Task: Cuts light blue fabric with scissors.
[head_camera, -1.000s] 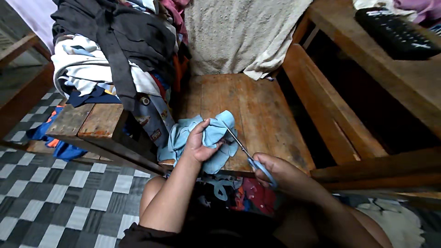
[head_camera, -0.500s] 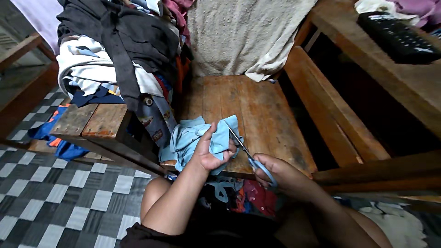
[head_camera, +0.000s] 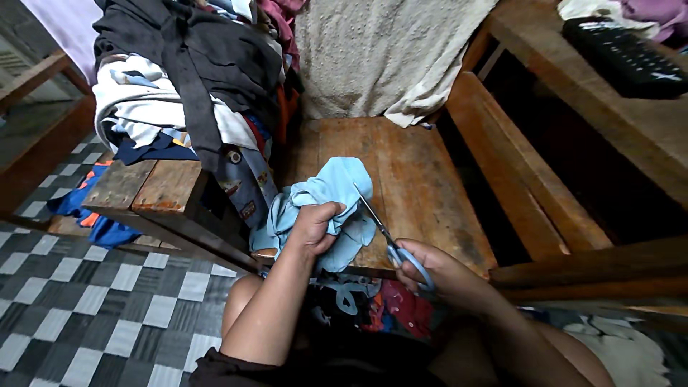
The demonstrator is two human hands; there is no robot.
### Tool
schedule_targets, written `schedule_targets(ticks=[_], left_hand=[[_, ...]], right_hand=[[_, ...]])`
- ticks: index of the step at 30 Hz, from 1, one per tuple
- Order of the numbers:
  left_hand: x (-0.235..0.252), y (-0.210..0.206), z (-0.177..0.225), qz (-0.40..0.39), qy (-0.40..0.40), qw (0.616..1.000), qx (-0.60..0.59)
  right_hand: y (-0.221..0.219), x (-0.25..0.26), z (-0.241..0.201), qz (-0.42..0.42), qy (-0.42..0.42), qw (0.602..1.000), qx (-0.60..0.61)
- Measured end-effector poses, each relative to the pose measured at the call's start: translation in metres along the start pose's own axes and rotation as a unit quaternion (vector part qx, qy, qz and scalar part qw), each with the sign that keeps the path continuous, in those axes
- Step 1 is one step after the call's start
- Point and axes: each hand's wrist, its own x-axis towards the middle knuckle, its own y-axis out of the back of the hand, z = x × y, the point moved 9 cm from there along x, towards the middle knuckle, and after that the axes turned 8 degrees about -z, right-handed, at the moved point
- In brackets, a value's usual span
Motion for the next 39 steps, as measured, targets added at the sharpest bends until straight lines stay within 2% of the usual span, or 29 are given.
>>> schedule_targets(ticks=[10, 23, 30, 39], left_hand=[[-0.004, -0.007, 0.003, -0.054, 0.034, 0.994, 0.085], [-0.003, -0.007, 0.003, -0.038, 0.046, 0.991, 0.118], [-0.001, -0.004, 0.005, -0.041, 0.034, 0.992, 0.112], [-0.002, -0.007, 0.006, -0.057, 0.033, 0.993, 0.096]], right_hand=[[-0.009, 0.007, 0.001, 0.008, 0.037, 0.999, 0.029], [-0.012, 0.009, 0.0, 0.051, 0.041, 0.998, 0.014], [-0.015, 0.009, 0.003, 0.039, 0.039, 0.997, 0.048], [-0.02, 0.012, 0.004, -0.022, 0.058, 0.995, 0.078]])
